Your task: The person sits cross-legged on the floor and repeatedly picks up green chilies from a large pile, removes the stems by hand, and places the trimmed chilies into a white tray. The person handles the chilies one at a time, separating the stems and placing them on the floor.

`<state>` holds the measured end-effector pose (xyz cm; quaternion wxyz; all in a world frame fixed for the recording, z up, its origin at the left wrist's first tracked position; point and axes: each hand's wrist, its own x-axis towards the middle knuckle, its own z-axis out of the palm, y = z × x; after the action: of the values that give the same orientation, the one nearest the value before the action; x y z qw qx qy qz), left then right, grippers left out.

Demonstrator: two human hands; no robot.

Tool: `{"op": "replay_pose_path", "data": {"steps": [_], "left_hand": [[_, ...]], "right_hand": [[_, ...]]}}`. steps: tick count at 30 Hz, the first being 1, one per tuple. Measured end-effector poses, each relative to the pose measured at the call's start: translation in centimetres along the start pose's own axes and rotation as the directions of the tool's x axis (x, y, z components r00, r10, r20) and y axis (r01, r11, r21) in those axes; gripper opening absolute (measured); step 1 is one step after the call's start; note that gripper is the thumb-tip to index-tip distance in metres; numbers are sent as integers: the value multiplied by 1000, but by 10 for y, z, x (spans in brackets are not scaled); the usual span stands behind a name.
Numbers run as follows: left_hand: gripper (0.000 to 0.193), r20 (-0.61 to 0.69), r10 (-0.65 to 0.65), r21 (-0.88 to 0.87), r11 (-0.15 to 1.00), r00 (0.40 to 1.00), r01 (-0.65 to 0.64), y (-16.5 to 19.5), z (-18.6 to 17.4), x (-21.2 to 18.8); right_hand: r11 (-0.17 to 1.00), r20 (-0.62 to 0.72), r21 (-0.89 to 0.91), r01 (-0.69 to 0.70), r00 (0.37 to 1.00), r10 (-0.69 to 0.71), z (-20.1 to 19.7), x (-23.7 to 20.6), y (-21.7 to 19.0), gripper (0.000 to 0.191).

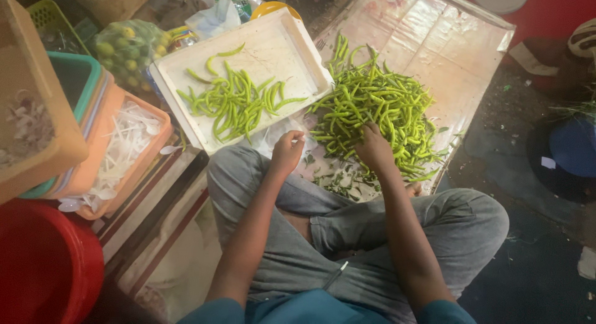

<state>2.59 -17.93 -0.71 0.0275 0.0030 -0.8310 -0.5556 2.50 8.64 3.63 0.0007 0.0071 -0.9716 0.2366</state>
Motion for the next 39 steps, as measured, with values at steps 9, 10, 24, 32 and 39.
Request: {"op": "replay_pose_path", "data": {"steps": [9,10,24,32,39], "left_hand": [[35,-39,544,292,809,838,-511,60,-9,-22],[36,0,621,372,728,784,-576,68,-5,-26],[33,563,44,-25,999,825,-37,47,26,-38],[50,618,125,2,987,776,-161,45,29,-42],[47,608,90,66,984,789,-163,51,26,-45]], "right_hand": [[860,374,487,-153,926,-47,-40,-28,-25,46],[843,424,512,-164,902,-83,-47,-32,-30,44],[799,459,592,-104,859,-229,-49,-47,-26,23],[948,554,314,-46,820,-144,-31,-49,-25,25],[951,386,274,145,889,-247,-19,-49,-25,25]]}}
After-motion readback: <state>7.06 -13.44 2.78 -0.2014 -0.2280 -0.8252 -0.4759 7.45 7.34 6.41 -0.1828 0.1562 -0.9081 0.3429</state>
